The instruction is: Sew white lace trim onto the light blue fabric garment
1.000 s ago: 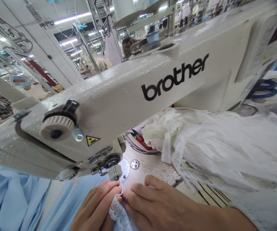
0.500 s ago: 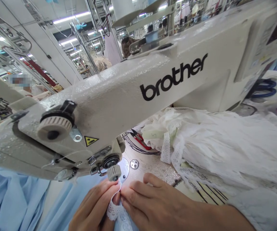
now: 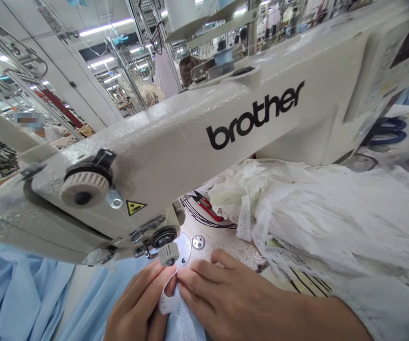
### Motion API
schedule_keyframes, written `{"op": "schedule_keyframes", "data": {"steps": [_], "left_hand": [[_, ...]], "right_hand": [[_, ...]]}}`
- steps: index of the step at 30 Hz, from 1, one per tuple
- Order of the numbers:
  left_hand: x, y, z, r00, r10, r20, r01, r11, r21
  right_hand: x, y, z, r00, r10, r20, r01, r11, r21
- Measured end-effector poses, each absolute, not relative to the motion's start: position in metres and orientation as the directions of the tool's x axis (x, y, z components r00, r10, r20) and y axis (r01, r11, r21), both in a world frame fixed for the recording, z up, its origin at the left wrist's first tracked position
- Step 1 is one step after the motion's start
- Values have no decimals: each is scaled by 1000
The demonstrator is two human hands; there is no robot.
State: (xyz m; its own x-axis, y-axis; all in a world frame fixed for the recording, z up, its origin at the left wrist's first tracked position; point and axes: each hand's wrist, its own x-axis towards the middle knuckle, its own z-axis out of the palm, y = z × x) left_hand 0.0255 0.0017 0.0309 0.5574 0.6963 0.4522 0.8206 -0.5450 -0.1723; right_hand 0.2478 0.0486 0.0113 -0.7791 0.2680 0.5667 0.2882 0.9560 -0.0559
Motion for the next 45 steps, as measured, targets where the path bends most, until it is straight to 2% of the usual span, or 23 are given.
{"op": "schedule_keyframes", "data": {"steps": [4,7,11,18,23,38,42,45], "left_hand": [[25,4,30,538,712,452,831,-539,-138],[23,3,28,546,696,467,824,-546,-151],[22,1,29,530,697,483,822,-562,-90],[24,0,33,542,691,478,799,-600,-38],[25,0,31,550,668,501,784,-620,-34],[26,1,31,563,679,471,786,-616,-52],[22,2,29,585,661,470,786,-606,-125],[18,5,26,582,672,458,800,-574,-173]], "right_hand": [[250,50,14,-789,272,551,290,955,-57],[250,47,11,-727,296,619,325,943,-70],[248,44,5,-640,312,702,348,932,-97],[245,44,4,-631,237,739,324,946,-27],[246,42,3,-674,219,705,307,952,-3],[253,39,14,-730,192,656,287,957,39],[264,36,26,-772,244,587,328,944,39],[260,40,21,-751,254,609,332,943,17]]}}
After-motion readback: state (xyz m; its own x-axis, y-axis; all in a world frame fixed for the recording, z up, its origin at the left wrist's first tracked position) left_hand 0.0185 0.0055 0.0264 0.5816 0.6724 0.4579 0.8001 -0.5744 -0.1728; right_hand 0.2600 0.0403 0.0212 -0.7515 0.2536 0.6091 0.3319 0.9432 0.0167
